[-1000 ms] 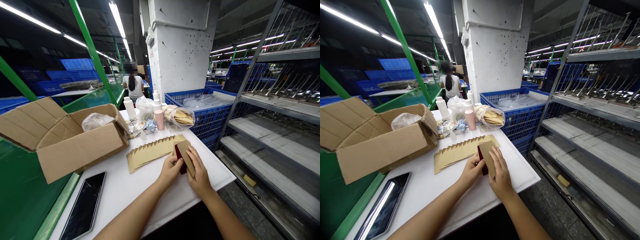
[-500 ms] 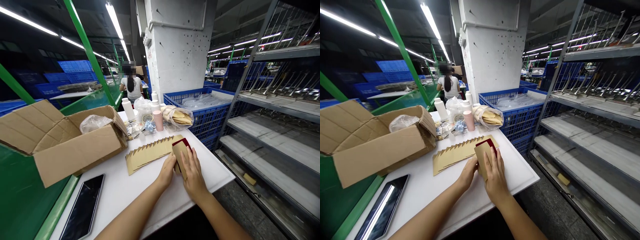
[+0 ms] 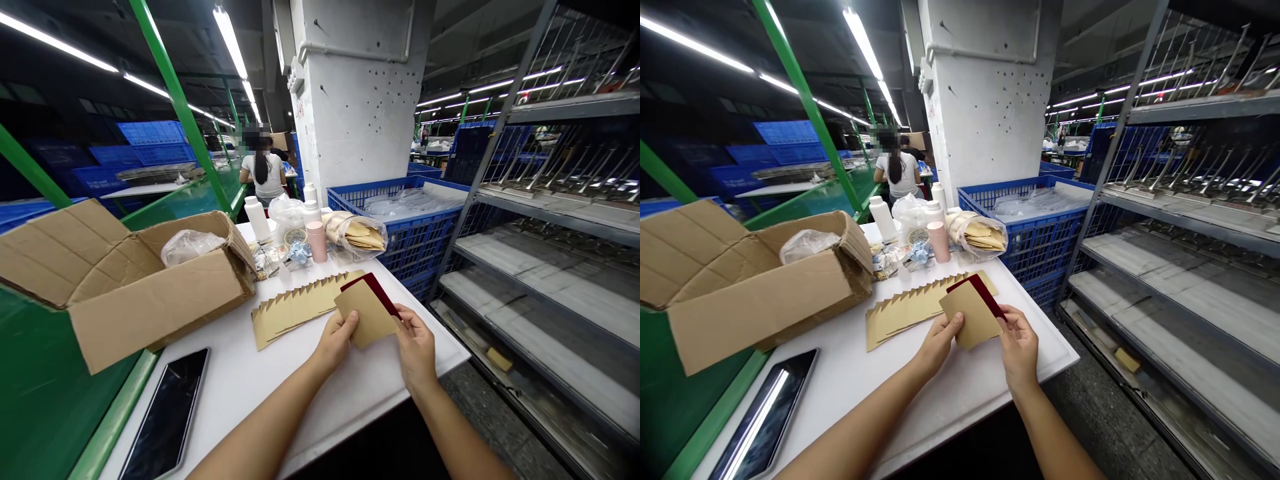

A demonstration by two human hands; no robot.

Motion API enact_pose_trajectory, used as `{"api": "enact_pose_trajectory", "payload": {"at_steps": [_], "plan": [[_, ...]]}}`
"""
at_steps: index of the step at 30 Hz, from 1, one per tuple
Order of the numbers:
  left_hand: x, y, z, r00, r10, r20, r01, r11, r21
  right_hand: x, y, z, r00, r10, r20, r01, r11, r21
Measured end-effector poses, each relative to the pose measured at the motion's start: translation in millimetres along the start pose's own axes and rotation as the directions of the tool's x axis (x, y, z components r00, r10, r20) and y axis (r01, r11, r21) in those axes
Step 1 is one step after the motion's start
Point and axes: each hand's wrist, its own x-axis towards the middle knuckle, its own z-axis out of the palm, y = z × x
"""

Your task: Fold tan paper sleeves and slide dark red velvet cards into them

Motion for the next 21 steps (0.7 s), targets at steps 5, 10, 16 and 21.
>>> {"api": "enact_pose_trajectory", "payload": {"at_steps": [5,10,16,21], "plan": [[1.7,-1.1,-1.3,0.998,-0.049,-0.043,0.048,0.999,-0.014,7.6,-13.2,-12.5,0.943,-0.159,-0.292,0.16,0.987,-0.018],[2.9,-10.0,-4.3,0.997,-0.068,-0.035,0.069,0.998,0.005,-5.7,-29.8,-9.6,0.749,-0.657,0.092,0.641,0.681,-0.355],[3.2,-13.0,-5.2,0.999,0.041,0.023,-0.043,0.996,0.077,-22.8,-23.3,8.1,0.561,-0.509,0.653,0.822,0.435,-0.367],[4.8,-15.5,-6.2,0.993,0.103,0.05,-0.111,0.973,0.203,-11.5,-25.6,-0.4,0.789,-0.515,0.334,0.614,0.655,-0.441]]}}
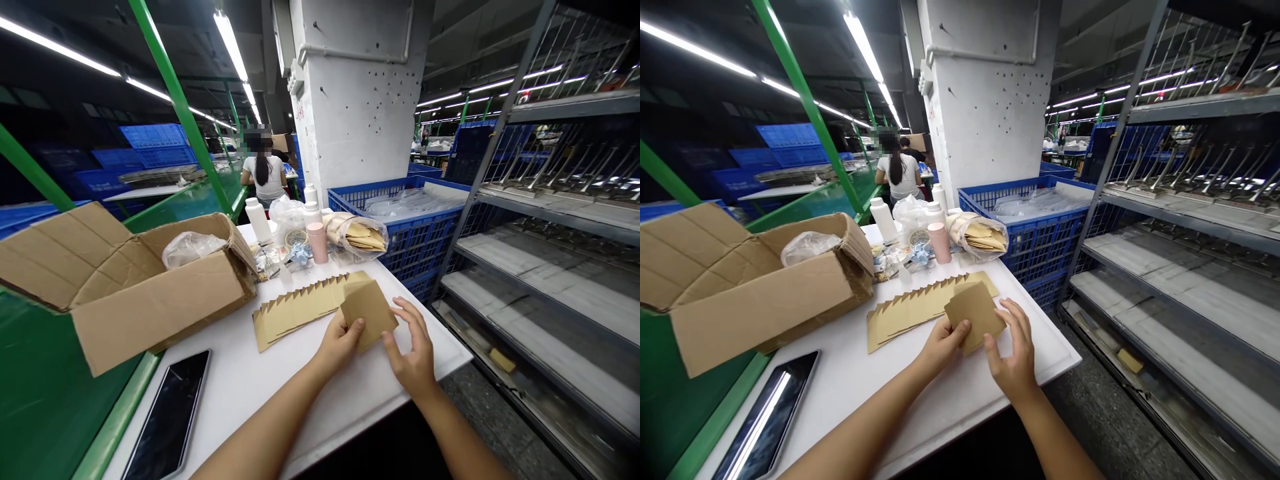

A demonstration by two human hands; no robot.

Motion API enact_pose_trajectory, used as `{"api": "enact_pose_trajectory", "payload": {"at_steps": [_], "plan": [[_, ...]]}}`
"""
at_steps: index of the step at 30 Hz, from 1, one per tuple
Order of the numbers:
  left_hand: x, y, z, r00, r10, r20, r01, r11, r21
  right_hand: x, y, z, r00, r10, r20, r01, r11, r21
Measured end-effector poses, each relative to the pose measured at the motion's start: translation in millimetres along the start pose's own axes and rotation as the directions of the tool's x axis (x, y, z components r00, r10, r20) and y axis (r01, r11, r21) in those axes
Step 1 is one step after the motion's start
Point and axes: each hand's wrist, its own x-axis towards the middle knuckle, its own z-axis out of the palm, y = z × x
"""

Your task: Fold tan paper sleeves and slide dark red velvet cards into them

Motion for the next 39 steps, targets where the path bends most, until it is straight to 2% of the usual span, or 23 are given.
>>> {"api": "enact_pose_trajectory", "payload": {"at_steps": [2,6,8,11,15,19,23,26,31,39], "plan": [[0.2,0.1,-0.3,0.996,0.062,0.059,-0.066,0.996,0.062,1.5,8.3,-2.0,0.991,0.131,-0.032,-0.129,0.99,0.058],[0.1,4.9,-1.3,0.958,0.222,0.185,-0.248,0.959,0.136,-0.3,21.6,-0.5,0.954,0.283,0.1,-0.299,0.926,0.23],[-0.6,6.8,-1.5,0.946,0.244,0.214,-0.282,0.945,0.168,-2.2,24.6,1.0,0.928,0.352,0.121,-0.372,0.883,0.287],[-2.4,5.5,-0.2,0.96,0.191,0.203,-0.226,0.96,0.164,-5.1,26.7,3.0,0.878,0.474,0.065,-0.469,0.826,0.314],[-3.0,-2.9,2.9,0.989,0.087,0.121,-0.091,0.996,0.027,-8.1,27.6,5.3,0.821,0.567,0.061,-0.537,0.733,0.416],[-0.4,-8.7,4.1,0.994,0.068,0.082,-0.061,0.994,-0.089,-9.8,23.8,6.1,0.818,0.567,0.097,-0.542,0.703,0.461],[-1.2,-4.6,9.2,0.996,0.05,0.072,-0.037,0.986,-0.165,-10.3,16.3,5.1,0.877,0.472,0.087,-0.463,0.785,0.412],[-5.3,0.1,18.6,0.996,0.062,0.058,-0.047,0.972,-0.229,-11.2,12.9,6.1,0.896,0.418,0.149,-0.443,0.827,0.347],[-11.8,-1.0,31.4,0.995,0.096,-0.01,-0.096,0.985,-0.143,-15.3,17.0,10.9,0.888,0.415,0.197,-0.456,0.847,0.272],[-14.2,-4.9,33.7,0.993,0.115,-0.03,-0.117,0.989,-0.094,-14.1,14.2,10.0,0.889,0.394,0.232,-0.446,0.86,0.249]]}}
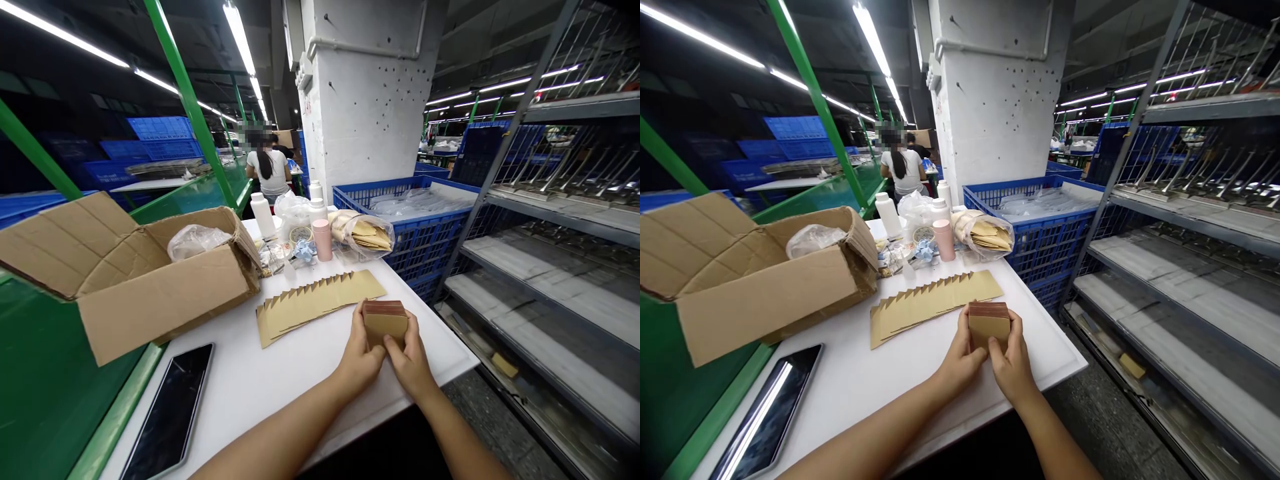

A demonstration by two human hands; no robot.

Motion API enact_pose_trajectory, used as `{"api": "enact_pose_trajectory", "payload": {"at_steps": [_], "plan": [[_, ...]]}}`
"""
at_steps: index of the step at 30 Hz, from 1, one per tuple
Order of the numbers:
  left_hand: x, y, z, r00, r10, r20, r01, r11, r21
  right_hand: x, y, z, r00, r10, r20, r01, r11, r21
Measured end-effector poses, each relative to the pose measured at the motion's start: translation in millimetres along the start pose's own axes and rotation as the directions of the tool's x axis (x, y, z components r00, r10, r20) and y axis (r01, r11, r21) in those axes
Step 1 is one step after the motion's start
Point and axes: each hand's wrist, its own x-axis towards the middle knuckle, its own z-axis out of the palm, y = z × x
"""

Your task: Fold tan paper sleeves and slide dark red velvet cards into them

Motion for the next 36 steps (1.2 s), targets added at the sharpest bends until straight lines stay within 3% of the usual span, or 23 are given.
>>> {"api": "enact_pose_trajectory", "payload": {"at_steps": [8,16,22,30,36], "plan": [[-0.8,-0.2,-2.1,0.999,0.028,0.033,-0.03,0.998,0.053,-0.5,0.8,-1.5,1.0,-0.001,-0.006,0.001,1.0,0.025],[-3.3,-15.6,-3.9,0.998,0.042,0.039,-0.048,0.983,0.175,1.9,3.8,0.3,1.0,0.012,0.006,-0.012,1.0,0.015],[1.4,-16.5,-6.9,0.998,0.035,0.046,-0.044,0.977,0.209,3.5,3.7,-2.1,0.997,0.071,0.012,-0.071,0.997,0.016],[1.3,-10.0,-17.0,0.997,0.021,0.068,-0.052,0.865,0.498,1.3,6.9,-2.1,0.997,0.075,-0.012,-0.075,0.997,-0.004],[2.3,-6.4,-14.2,0.998,-0.01,0.056,-0.013,0.921,0.39,3.2,7.4,-2.6,0.994,0.096,0.056,-0.096,0.995,-0.007]]}}
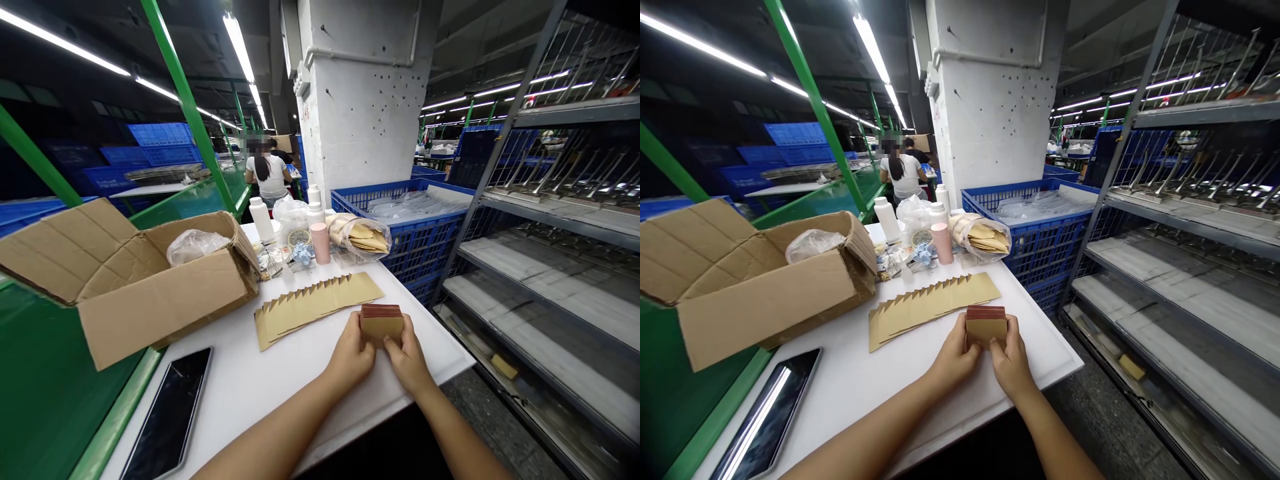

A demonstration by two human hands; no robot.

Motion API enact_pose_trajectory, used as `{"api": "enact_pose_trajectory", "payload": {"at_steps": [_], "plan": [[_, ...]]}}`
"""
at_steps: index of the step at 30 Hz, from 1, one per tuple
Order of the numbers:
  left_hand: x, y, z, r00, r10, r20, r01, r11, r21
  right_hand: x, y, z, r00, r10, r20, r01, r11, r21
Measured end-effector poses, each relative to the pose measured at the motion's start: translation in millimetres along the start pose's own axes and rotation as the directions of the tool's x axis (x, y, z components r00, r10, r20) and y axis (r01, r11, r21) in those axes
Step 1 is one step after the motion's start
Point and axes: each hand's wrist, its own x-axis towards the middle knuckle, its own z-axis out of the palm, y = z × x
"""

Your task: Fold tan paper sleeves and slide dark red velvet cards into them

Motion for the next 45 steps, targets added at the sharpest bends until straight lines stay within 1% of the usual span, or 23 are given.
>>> {"api": "enact_pose_trajectory", "payload": {"at_steps": [2,5,8,12,15,18,22,25,32,36,42,45], "plan": [[0.6,0.1,1.2,0.999,0.051,-0.006,-0.051,0.997,-0.066,0.8,-2.2,0.0,1.0,0.003,0.006,-0.003,1.0,-0.01],[0.4,-3.3,2.6,0.994,0.109,0.003,-0.109,0.991,-0.078,0.9,-5.5,0.8,1.0,-0.002,0.001,0.002,0.999,-0.039],[-0.7,-9.2,3.5,0.994,0.11,0.013,-0.109,0.993,-0.044,0.6,-6.0,1.7,1.0,-0.019,-0.008,0.019,0.998,-0.065],[-1.9,-11.1,4.2,0.996,0.083,-0.012,-0.083,0.997,0.001,0.8,-2.9,2.3,0.999,-0.05,-0.021,0.048,0.995,-0.087],[-3.1,-4.3,3.9,0.994,0.097,-0.04,-0.095,0.995,0.034,0.1,-0.4,2.5,0.998,-0.059,-0.027,0.056,0.995,-0.085],[-4.7,5.9,1.8,0.988,0.148,-0.052,-0.144,0.987,0.072,-0.9,1.8,2.6,0.997,-0.067,-0.027,0.065,0.996,-0.062],[-5.6,17.6,-3.8,0.976,0.209,-0.067,-0.198,0.971,0.134,-1.8,3.2,3.1,0.996,-0.077,-0.037,0.076,0.996,-0.043],[-4.4,23.8,-9.0,0.973,0.222,-0.069,-0.207,0.962,0.18,-2.5,2.0,3.7,0.996,-0.075,-0.044,0.073,0.996,-0.046],[-0.7,28.9,-15.4,0.976,0.21,-0.063,-0.191,0.955,0.229,-2.2,6.0,2.5,0.997,-0.059,-0.057,0.056,0.996,-0.065],[0.0,29.3,-15.3,0.975,0.216,-0.058,-0.196,0.949,0.247,-2.4,6.4,2.1,0.994,-0.087,-0.059,0.084,0.995,-0.062],[-0.9,27.8,-12.5,0.973,0.223,-0.056,-0.208,0.958,0.198,-4.8,-2.6,3.7,0.997,-0.055,-0.062,0.051,0.997,-0.063],[-0.2,21.4,-9.0,0.981,0.165,-0.1,-0.161,0.986,0.044,-3.6,-3.7,3.1,0.997,-0.064,-0.031,0.063,0.997,-0.052]]}}
